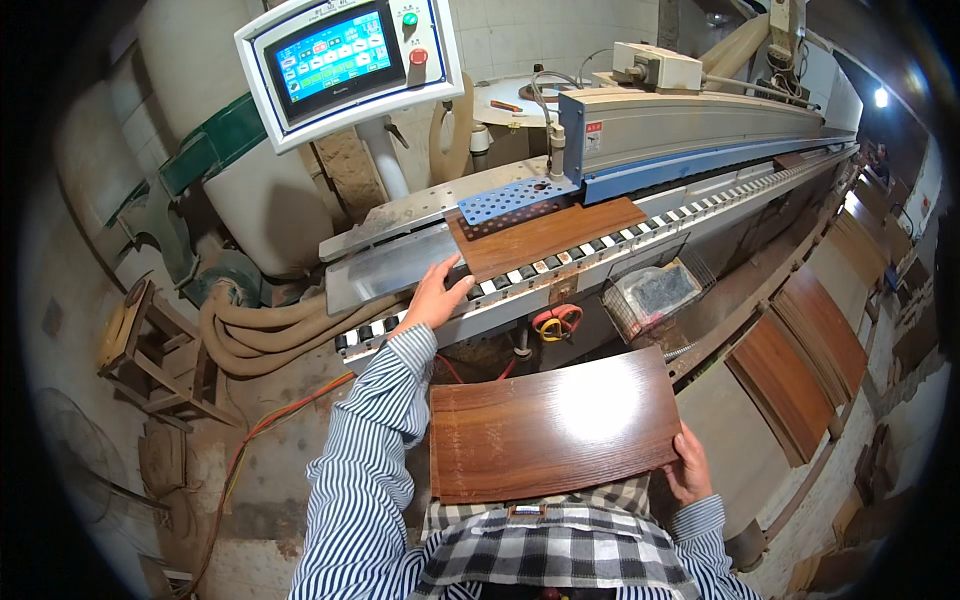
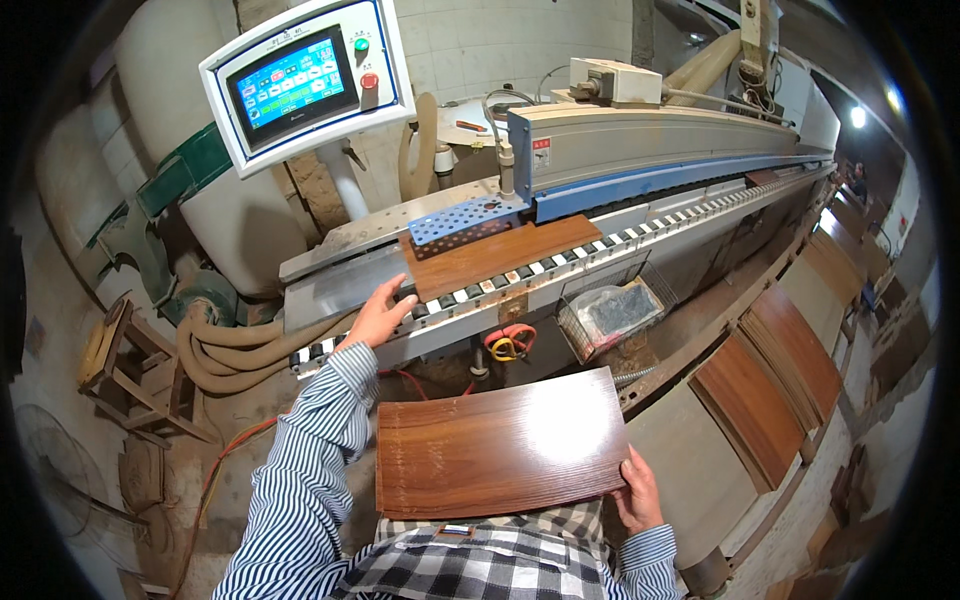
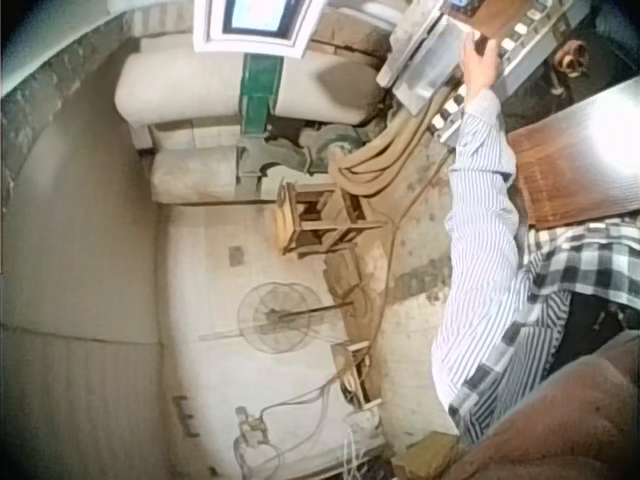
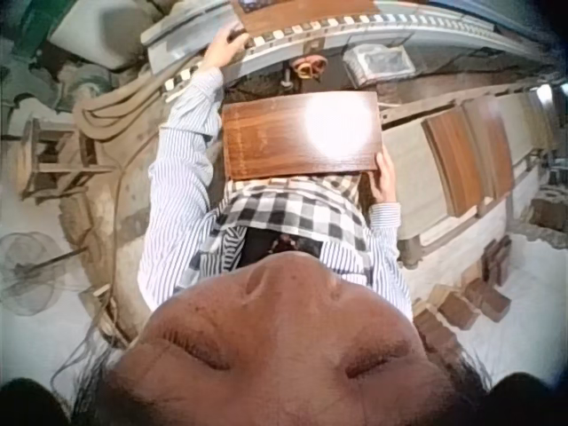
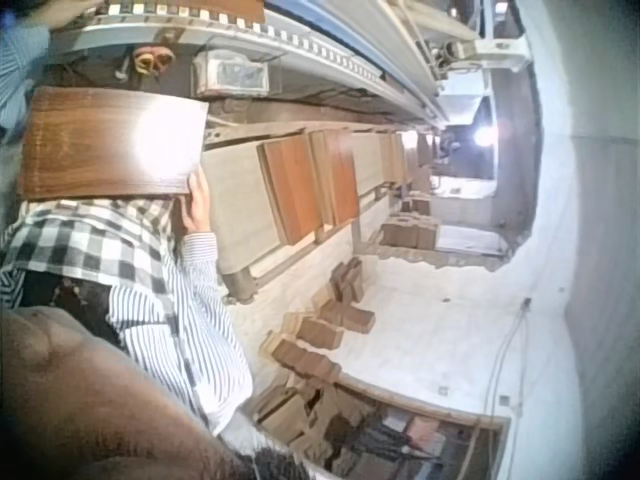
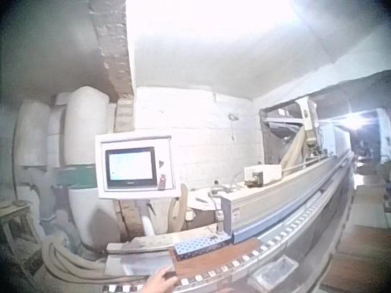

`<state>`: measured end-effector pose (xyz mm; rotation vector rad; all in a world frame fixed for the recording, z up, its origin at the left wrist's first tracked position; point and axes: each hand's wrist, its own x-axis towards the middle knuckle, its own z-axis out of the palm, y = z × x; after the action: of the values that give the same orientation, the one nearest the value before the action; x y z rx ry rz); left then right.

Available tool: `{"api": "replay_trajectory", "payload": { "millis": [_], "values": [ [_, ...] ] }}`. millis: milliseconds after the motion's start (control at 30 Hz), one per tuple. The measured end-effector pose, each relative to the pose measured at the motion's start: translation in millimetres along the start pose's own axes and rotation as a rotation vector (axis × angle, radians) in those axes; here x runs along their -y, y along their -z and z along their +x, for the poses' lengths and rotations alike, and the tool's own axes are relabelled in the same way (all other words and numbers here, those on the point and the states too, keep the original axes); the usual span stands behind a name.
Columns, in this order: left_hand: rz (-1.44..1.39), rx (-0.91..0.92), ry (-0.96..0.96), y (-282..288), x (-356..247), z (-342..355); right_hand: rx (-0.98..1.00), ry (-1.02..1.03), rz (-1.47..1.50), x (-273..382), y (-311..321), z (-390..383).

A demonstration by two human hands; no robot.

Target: The person operates a CNC woodworking machine by interacting with a touchscreen control panel and placing wooden planks onto a conveyor belt. They repeatedly load planks one at a time, guide them through the machine, and retrieve them after processing.

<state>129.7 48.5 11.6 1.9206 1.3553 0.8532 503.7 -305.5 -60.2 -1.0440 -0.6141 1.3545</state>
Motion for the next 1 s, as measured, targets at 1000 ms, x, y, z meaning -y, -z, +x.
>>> {"api": "replay_trajectory", "payload": {
  "millis": [1000],
  "values": [
    [0.682, -0.425, 0.129, 64, 16, -136, 0.151, 0.067, -0.101, 61, -109, 113]
  ]
}}
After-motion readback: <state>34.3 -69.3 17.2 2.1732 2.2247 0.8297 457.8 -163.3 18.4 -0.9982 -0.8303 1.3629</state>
